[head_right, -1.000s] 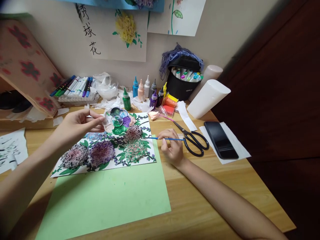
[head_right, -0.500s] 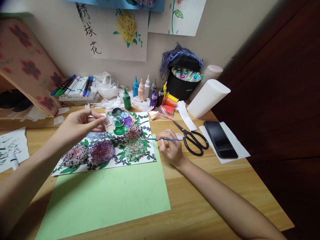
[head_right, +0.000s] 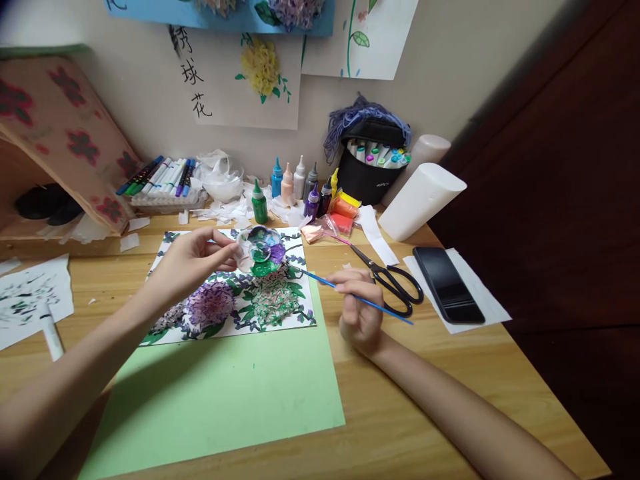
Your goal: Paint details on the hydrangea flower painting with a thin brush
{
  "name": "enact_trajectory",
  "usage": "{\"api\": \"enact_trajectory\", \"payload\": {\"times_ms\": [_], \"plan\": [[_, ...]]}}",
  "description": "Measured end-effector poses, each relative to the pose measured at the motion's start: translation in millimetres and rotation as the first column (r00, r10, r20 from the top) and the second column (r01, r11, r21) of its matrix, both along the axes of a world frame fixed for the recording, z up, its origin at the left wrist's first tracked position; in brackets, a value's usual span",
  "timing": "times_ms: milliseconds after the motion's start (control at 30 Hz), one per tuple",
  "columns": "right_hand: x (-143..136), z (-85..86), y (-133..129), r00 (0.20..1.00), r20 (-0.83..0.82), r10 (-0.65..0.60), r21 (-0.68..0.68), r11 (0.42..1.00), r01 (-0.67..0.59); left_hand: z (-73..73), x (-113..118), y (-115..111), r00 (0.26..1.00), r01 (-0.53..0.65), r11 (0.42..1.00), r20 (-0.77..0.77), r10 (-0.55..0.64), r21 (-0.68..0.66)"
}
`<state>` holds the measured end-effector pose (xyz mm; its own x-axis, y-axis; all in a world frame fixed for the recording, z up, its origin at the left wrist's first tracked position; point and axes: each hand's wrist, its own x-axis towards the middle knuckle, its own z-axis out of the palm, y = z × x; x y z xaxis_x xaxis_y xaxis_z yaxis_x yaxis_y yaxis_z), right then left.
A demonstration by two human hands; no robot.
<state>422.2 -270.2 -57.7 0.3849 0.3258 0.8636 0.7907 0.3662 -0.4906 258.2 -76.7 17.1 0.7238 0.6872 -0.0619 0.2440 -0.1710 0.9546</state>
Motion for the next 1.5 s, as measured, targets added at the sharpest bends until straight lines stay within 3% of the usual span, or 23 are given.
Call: {"api": "enact_trajectory", "payload": {"times_ms": [233,367,533,633,867,1133,1500], "plan": [[-5.1,-4.8,-3.5,0.989,0.05,0.138,-0.212,0.969,-0.124,-8.1,13.0,-12.1,0.997,0.078,0.991,-0.01,-0.077,0.106],[-3.5,-3.6,-2.2,0.992,0.008,0.124,-0.158,0.98,-0.121,-9.0,16.6,-12.9,0.996,0.087,0.987,-0.012,-0.086,0.132],[4.9,-1.4,-1.7,0.995,-0.101,-0.002,-0.026,1.0,-0.001,-6.5,17.0,-8.5,0.999,0.051,0.986,-0.015,-0.049,0.161],[11.3,-6.1,-1.6,0.993,-0.109,-0.039,-0.072,0.997,0.031,-6.2,15.3,-1.7,1.0,0.009,0.987,-0.007,-0.008,0.161],[14.1,-17.0,-4.0,0.999,-0.049,0.006,-0.279,0.96,-0.02,-5.4,11.4,10.0,0.999,-0.033,0.989,0.005,0.033,0.144],[14.3,-15.9,-4.6,1.0,0.002,0.028,-0.348,0.937,-0.026,-3.8,12.5,10.0,0.999,-0.048,0.99,-0.001,0.048,0.133],[13.9,-15.6,-4.2,0.999,0.008,0.043,-0.344,0.938,-0.038,2.3,11.8,9.7,0.998,-0.056,0.989,0.009,0.056,0.139]]}}
